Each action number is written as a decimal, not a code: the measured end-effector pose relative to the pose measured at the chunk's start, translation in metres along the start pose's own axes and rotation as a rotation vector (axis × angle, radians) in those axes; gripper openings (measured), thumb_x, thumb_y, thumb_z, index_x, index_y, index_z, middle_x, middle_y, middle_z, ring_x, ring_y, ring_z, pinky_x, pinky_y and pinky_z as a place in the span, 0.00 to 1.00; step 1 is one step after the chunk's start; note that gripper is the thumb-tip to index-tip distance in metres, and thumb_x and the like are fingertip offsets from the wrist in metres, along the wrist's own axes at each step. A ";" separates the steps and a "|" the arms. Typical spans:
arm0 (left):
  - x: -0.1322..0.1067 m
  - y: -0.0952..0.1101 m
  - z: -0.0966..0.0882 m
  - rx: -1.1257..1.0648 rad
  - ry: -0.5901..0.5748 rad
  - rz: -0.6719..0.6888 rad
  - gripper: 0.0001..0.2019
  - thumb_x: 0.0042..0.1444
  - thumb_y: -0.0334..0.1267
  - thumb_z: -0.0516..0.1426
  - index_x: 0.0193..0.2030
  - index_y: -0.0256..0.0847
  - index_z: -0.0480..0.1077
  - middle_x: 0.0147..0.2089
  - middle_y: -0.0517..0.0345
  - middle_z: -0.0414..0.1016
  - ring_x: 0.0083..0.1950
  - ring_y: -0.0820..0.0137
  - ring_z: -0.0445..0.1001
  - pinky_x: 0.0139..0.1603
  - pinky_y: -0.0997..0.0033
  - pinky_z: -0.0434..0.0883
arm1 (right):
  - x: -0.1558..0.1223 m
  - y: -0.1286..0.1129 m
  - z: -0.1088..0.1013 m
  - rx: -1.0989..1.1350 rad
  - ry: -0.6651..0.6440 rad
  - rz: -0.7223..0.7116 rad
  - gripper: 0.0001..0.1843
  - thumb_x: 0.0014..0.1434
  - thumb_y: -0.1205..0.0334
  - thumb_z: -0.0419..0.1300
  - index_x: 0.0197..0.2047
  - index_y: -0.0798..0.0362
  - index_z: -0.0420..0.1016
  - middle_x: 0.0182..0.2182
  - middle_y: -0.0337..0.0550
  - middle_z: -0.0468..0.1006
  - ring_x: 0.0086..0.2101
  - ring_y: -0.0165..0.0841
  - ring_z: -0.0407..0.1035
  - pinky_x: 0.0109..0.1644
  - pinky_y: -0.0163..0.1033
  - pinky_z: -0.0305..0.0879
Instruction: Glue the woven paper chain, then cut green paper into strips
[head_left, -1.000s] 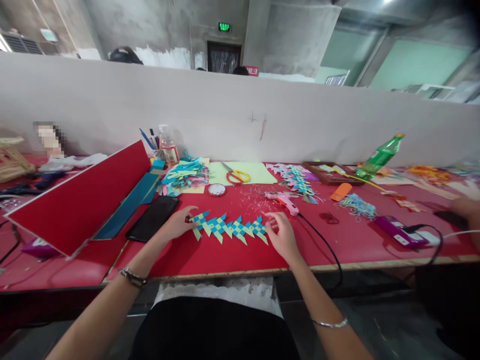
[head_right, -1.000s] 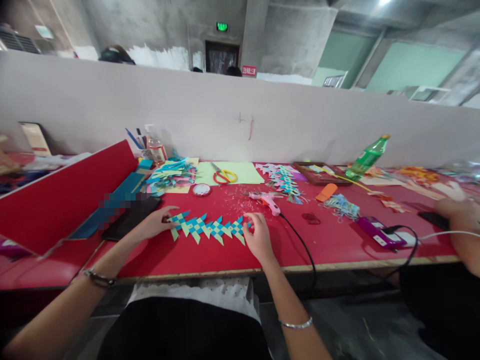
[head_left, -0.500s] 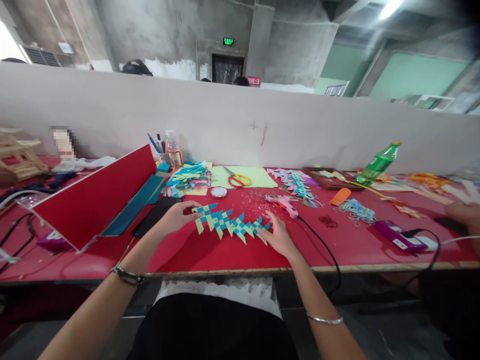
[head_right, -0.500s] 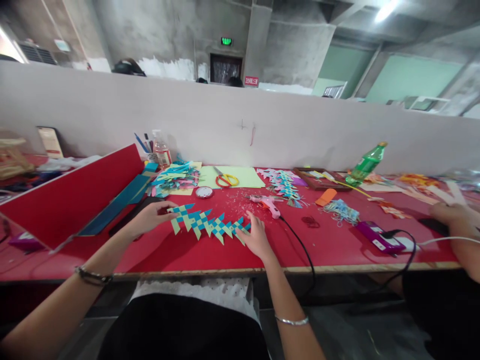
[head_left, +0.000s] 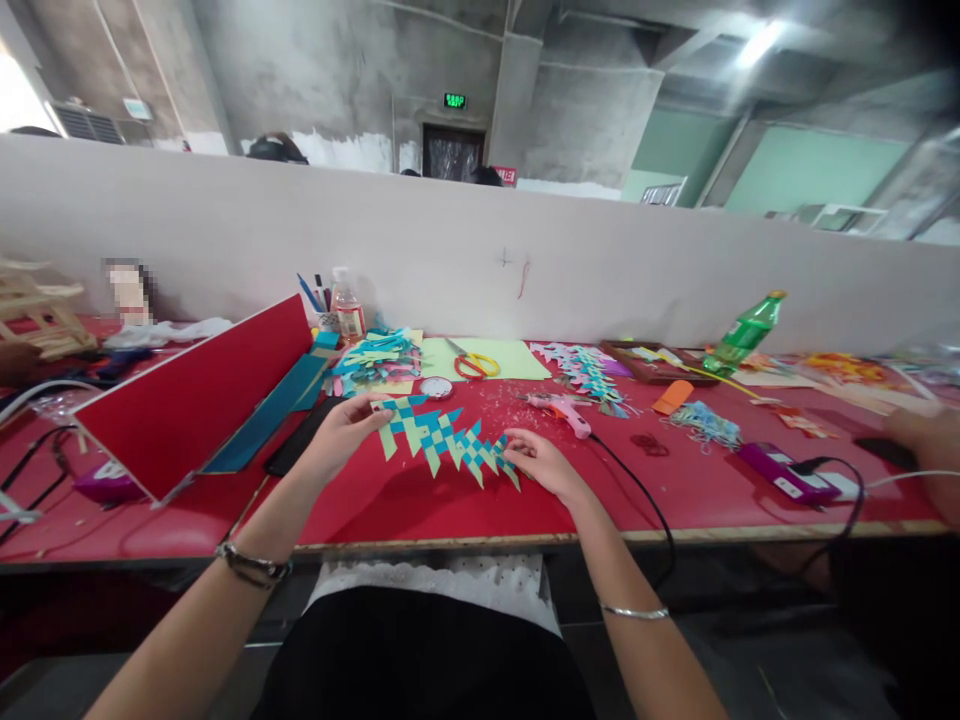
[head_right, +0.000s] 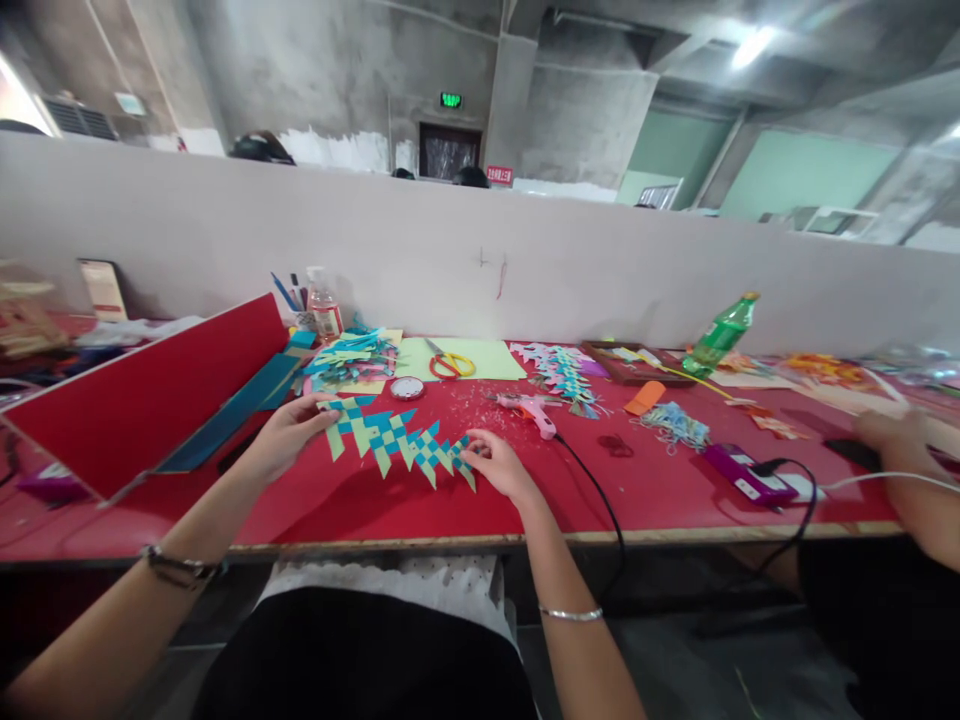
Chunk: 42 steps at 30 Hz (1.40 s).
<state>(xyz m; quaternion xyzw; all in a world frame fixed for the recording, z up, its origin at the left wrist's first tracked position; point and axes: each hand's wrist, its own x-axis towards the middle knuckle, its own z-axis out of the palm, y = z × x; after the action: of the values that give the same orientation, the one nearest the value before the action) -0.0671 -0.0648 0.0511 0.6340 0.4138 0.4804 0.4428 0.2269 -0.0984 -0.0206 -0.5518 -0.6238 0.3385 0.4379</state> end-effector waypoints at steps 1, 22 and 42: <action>0.001 -0.003 0.000 -0.030 0.011 -0.008 0.16 0.42 0.48 0.61 0.33 0.39 0.69 0.26 0.62 0.69 0.28 0.73 0.69 0.29 0.74 0.66 | 0.000 -0.002 0.002 0.012 -0.007 0.002 0.20 0.46 0.59 0.59 0.44 0.56 0.67 0.29 0.40 0.73 0.30 0.29 0.68 0.36 0.37 0.65; 0.015 0.061 -0.013 -0.313 0.121 0.219 0.07 0.44 0.36 0.60 0.30 0.40 0.67 0.25 0.66 0.69 0.24 0.79 0.67 0.22 0.82 0.65 | 0.006 -0.027 0.019 0.553 0.008 0.137 0.25 0.45 0.54 0.62 0.47 0.51 0.66 0.33 0.42 0.74 0.35 0.30 0.70 0.41 0.37 0.65; 0.027 0.006 -0.035 -0.150 0.189 0.056 0.13 0.39 0.43 0.61 0.30 0.39 0.68 0.25 0.64 0.69 0.26 0.76 0.68 0.25 0.80 0.65 | 0.001 -0.052 0.031 0.753 0.063 0.168 0.15 0.38 0.55 0.67 0.26 0.57 0.72 0.24 0.38 0.75 0.25 0.26 0.69 0.32 0.33 0.68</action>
<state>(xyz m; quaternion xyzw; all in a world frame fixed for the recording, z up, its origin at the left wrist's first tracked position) -0.0955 -0.0349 0.0685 0.5622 0.3988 0.5799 0.4343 0.1785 -0.1035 0.0145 -0.4117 -0.3947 0.5616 0.5995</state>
